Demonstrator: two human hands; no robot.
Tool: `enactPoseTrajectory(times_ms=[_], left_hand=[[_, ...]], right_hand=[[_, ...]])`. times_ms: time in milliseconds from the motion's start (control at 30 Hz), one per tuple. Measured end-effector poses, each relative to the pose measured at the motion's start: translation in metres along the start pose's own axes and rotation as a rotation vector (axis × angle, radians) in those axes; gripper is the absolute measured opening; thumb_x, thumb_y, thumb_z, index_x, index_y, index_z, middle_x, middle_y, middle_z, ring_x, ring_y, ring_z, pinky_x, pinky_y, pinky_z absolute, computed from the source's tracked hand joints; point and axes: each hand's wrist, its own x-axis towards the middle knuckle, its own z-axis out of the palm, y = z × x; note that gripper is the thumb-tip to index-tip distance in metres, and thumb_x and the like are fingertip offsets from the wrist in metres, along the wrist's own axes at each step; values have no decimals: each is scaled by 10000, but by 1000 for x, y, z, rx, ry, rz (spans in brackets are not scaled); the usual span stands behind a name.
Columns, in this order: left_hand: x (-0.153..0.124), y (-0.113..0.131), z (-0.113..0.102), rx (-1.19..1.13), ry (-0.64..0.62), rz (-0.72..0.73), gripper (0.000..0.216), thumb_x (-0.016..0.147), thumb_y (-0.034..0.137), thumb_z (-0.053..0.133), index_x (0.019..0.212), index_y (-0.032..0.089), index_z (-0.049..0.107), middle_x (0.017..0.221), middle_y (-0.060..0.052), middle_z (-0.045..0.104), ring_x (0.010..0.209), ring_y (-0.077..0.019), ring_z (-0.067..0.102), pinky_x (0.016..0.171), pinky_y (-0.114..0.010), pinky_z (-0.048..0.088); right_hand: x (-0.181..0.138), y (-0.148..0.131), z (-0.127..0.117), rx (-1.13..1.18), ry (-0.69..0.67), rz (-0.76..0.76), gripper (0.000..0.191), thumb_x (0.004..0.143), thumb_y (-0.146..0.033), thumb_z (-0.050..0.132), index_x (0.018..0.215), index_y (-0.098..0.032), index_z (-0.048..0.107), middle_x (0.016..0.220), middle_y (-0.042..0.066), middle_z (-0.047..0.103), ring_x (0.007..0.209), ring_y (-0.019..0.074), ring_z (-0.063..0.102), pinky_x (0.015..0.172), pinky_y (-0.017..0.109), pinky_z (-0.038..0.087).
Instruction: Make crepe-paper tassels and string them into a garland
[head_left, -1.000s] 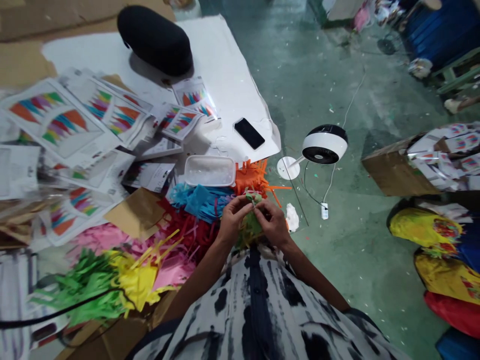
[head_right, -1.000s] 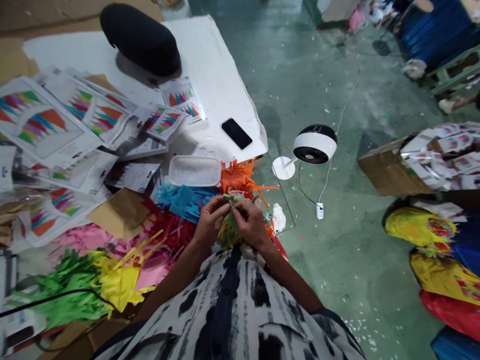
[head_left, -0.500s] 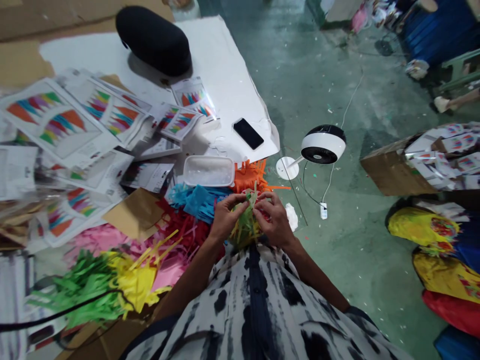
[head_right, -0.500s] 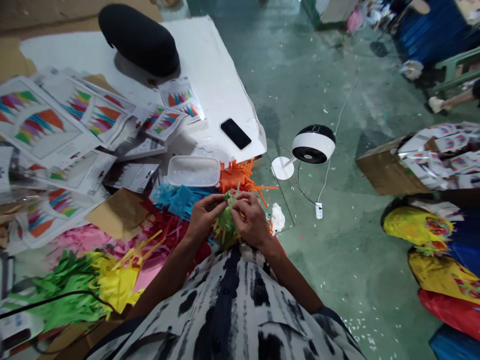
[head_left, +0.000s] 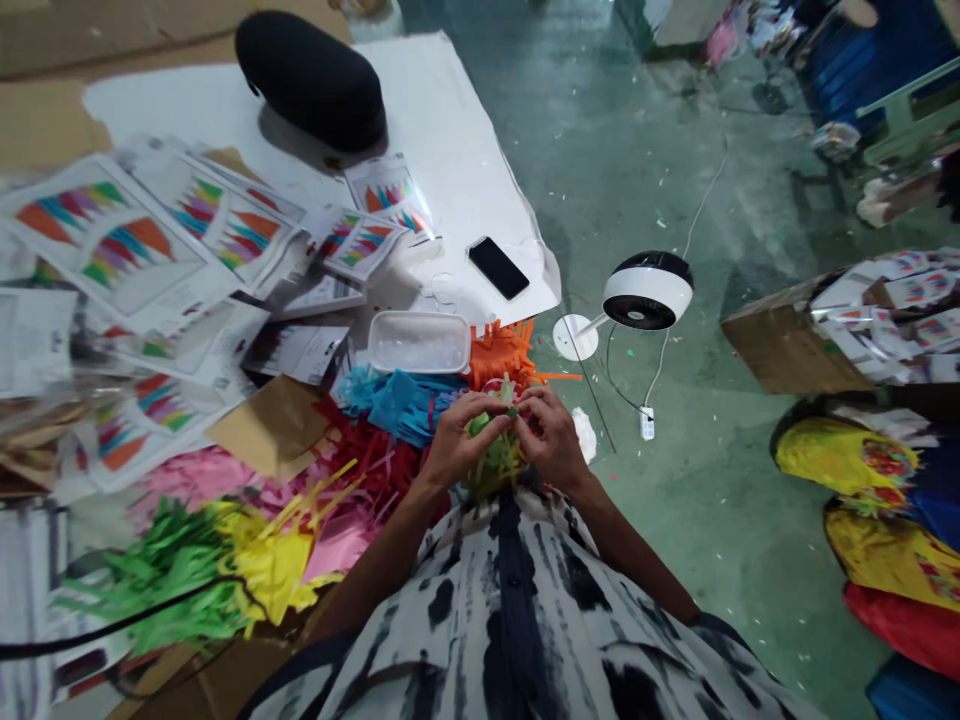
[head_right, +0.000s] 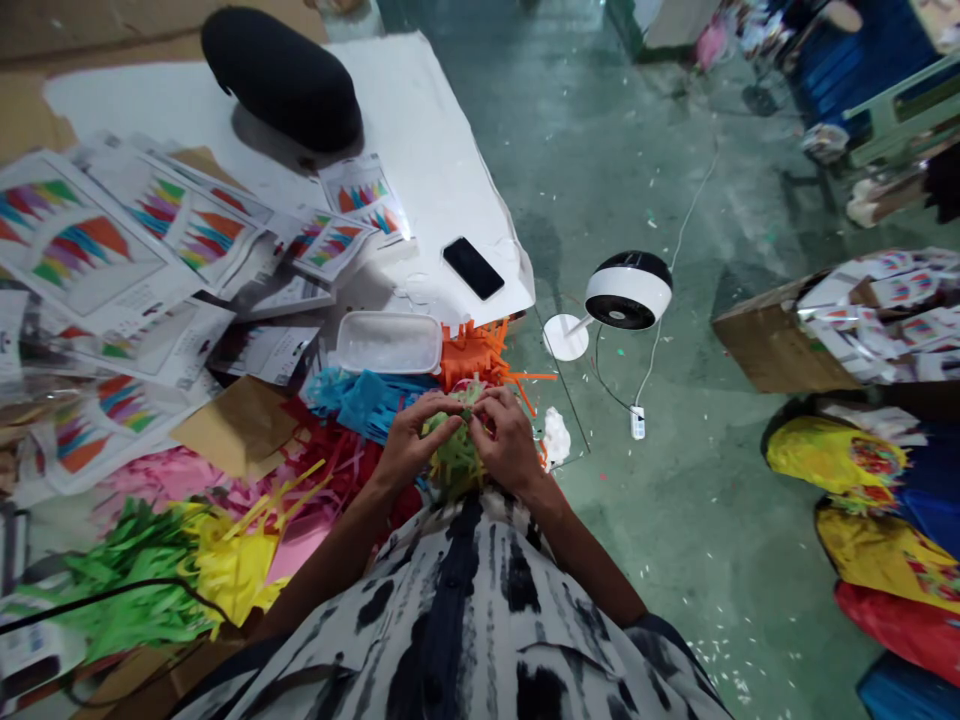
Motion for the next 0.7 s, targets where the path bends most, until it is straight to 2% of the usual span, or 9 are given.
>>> enactPoseTrajectory(times_ms=[167,267,333,433,500,567,700], left_hand=[[-1,-1,6,14,56,16,147,881,396,766,895,256,807,918,-49,767,896,-228,682,884,-348,497],[-1,-2,7,66,48,34,162,913,402,729,877,254,783,885,-40,752,867,-222,672,875,-346,487],[0,-3,6,112,30,51,164,921,401,718,866,256,772,874,-39,749,876,-230,664,912,-363,475],[1,-4,5,213,-6,93,131,922,375,710,875,267,767,892,-44,757,913,-247,657,955,-388,449],[1,-5,5,277,-32,123,107,925,355,704,902,275,770,931,-49,767,956,-257,664,971,-397,434],[1,-6,5,320,-55,146,102,934,348,694,931,283,773,958,-49,776,980,-260,673,987,-403,424],[3,-11,4,369,-98,182,108,947,356,687,951,293,775,955,-40,785,954,-247,686,1029,-418,412]], right_hand=[[-2,2,0,26,2,13,64,951,-208,616,896,-217,648,1064,80,633,950,211,637,802,344,537],[-4,3,0,39,-13,26,64,954,-225,622,896,-217,647,1070,70,649,900,197,642,774,331,532],[-6,2,0,41,-4,47,25,948,-237,634,948,-222,654,1070,64,662,884,196,643,769,331,536],[-7,-2,0,70,34,95,153,941,-272,672,1091,-238,672,1083,61,680,881,202,650,754,331,551],[-6,-4,0,102,69,80,116,945,-282,687,1055,-248,703,1085,64,694,957,219,666,777,338,564],[-3,-5,-2,111,114,34,39,946,-271,696,936,-248,726,1061,65,709,1025,231,671,836,358,569],[2,-2,-13,42,139,-3,85,961,-269,681,902,-259,740,1056,58,717,1030,231,671,899,388,555]])
